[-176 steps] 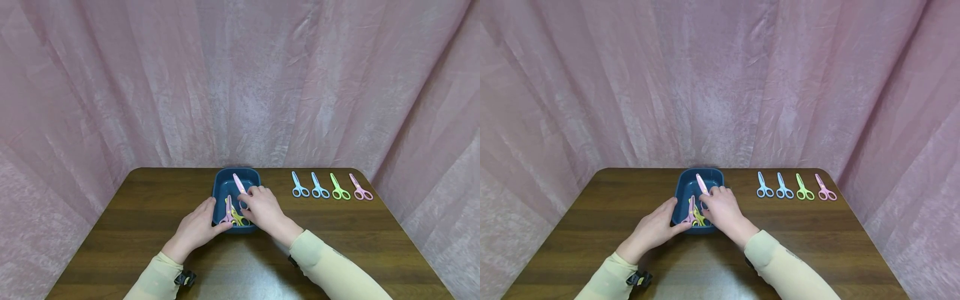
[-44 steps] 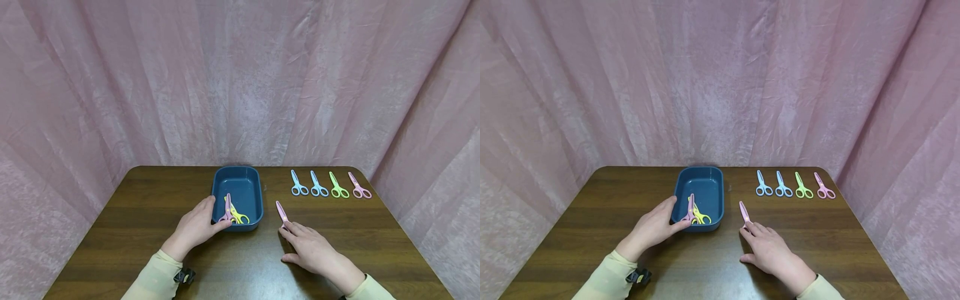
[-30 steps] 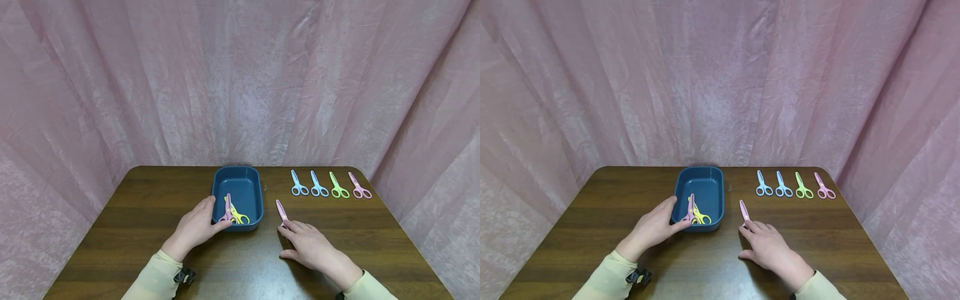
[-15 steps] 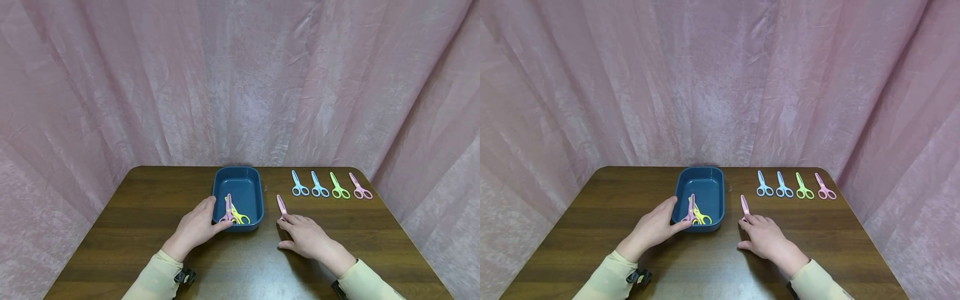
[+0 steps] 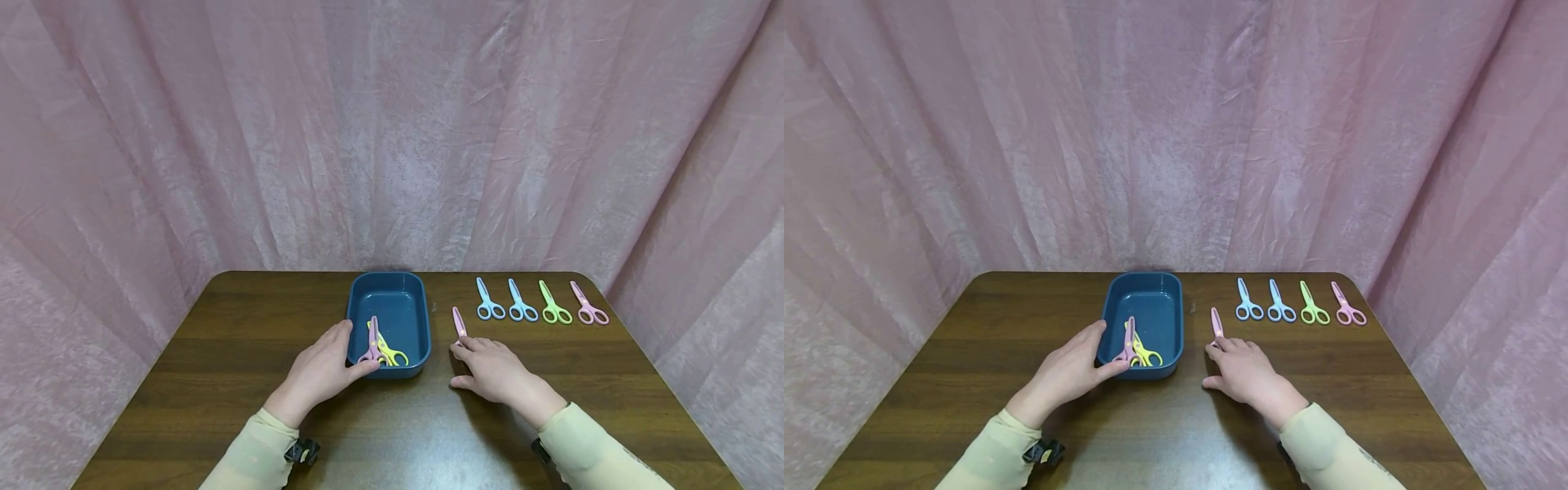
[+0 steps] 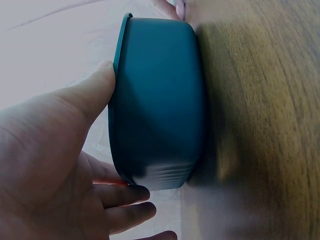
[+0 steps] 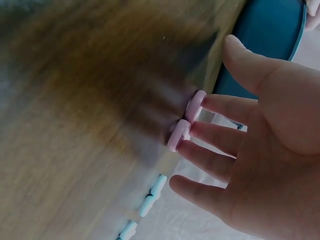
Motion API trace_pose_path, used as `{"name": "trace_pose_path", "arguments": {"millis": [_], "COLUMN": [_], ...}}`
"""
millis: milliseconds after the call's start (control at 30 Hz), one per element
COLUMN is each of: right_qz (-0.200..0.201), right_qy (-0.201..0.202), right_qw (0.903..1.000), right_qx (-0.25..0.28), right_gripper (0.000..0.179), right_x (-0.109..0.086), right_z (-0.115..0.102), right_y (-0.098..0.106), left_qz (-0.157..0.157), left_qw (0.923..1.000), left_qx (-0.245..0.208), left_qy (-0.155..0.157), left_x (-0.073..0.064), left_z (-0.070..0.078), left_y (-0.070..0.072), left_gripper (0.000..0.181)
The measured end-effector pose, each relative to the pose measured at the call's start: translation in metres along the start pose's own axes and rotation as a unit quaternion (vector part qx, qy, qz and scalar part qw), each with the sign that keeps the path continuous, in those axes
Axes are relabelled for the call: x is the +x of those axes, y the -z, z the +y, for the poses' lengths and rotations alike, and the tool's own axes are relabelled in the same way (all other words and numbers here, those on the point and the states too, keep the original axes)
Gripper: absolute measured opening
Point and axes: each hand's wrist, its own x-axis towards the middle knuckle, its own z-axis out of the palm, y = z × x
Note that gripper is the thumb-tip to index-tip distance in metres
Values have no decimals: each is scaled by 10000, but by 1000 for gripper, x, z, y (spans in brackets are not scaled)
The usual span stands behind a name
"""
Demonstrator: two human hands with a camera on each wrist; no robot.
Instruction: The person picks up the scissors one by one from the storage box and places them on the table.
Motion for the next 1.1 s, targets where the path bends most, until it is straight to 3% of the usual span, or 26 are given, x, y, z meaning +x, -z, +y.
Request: {"name": "trace_pose_path", "arguments": {"millis": [300,667,1100], "right_qz": [61,-182,13], "right_qy": [-11,-206,-230], "right_qw": [9999,9995,9994], "right_qx": [-149,-158,-272], "right_gripper": [63,64,59], "right_x": [15,36,62], "right_z": [6,11,23], "right_y": [-3,-1,-4], "left_qz": [-4,6,-19], "left_qw": [10000,10000,10000], "left_qx": [6,45,38], "left_qy": [10,-13,0], "left_x": [0,0,0], "left_z": [-1,-2,-1], "left_y": [-2,-1,-1], "left_gripper": [104,107,105]}}
